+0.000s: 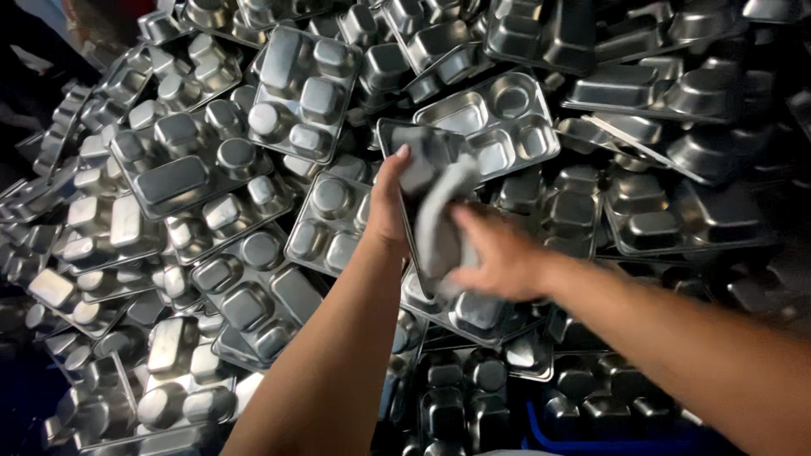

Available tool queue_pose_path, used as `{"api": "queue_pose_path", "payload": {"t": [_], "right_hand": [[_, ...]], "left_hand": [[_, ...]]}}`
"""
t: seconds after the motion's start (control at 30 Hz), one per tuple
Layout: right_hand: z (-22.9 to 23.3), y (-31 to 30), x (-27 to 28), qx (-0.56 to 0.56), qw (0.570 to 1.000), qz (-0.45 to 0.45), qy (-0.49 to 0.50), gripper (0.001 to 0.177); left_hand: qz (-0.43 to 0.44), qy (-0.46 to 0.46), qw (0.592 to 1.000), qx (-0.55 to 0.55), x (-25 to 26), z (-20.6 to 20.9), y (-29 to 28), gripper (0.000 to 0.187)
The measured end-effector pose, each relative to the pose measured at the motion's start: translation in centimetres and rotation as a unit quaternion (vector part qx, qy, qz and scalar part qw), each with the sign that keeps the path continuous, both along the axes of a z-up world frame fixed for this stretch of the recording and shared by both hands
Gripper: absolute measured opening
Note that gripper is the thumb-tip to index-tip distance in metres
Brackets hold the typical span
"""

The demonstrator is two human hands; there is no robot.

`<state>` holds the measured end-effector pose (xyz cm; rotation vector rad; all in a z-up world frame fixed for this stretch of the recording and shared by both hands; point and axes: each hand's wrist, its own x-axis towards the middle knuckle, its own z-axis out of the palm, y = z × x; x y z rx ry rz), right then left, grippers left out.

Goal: The person wipes multiple stainless steel compartment trays with a white cloth, picking each tray from a large pile, wiping both sides, and placing them into a blue crate. Another person is visible in the background performing similar actions.

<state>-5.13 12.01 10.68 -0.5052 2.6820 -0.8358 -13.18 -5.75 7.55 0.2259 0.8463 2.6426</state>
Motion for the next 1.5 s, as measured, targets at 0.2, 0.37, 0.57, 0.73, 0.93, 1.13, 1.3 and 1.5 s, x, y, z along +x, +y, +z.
{"api": "queue_pose_path", "payload": {"t": [0.2, 0.37, 0.57, 0.73, 0.93, 1.13, 1.3, 1.5], "right_hand": [[1.1, -0.9, 1.6, -0.051, 0.989, -0.077, 0.117, 0.101], [-0.8, 0.0, 1.7, -0.345, 0.901, -0.235, -0.121, 0.083], [-2.8, 3.8, 1.6, -0.213, 0.95, -0.226, -0.038, 0.052], [-1.9, 6.4, -1.7, 0.101, 0.881, 0.105, 0.45, 0.094], [-2.5, 4.5, -2.5, -0.054, 0.981, -0.058, 0.175, 0.112], [-4.2, 2.9, -2.1, -0.222, 0.935, -0.241, -0.139, 0.1], [-5.8, -0.7, -0.1, -0.359, 0.805, -0.338, -0.33, 0.064], [-3.6, -6.9, -1.6, -0.082, 0.917, -0.386, -0.061, 0.066]], "left_hand": [[0.048, -0.002, 0.997, -0.053, -1.2, -0.9, 2.7, 0.05], [0.054, -0.053, 0.996, -0.049, -0.3, -0.6, 2.6, 0.059], [0.091, -0.067, 0.993, -0.033, -0.6, -0.3, 0.9, 0.062], [0.092, -0.068, 0.993, -0.006, 1.0, -0.6, 2.0, 0.057], [-0.001, -0.058, 0.998, -0.018, 2.0, -0.6, 1.9, 0.062], [0.09, -0.1, 0.99, -0.036, 4.7, -2.1, -1.0, 0.056], [0.162, -0.072, 0.982, 0.059, 6.2, -3.2, -5.6, 0.048], [0.215, -0.087, 0.967, 0.104, 6.6, -3.9, -15.0, 0.044]]}}
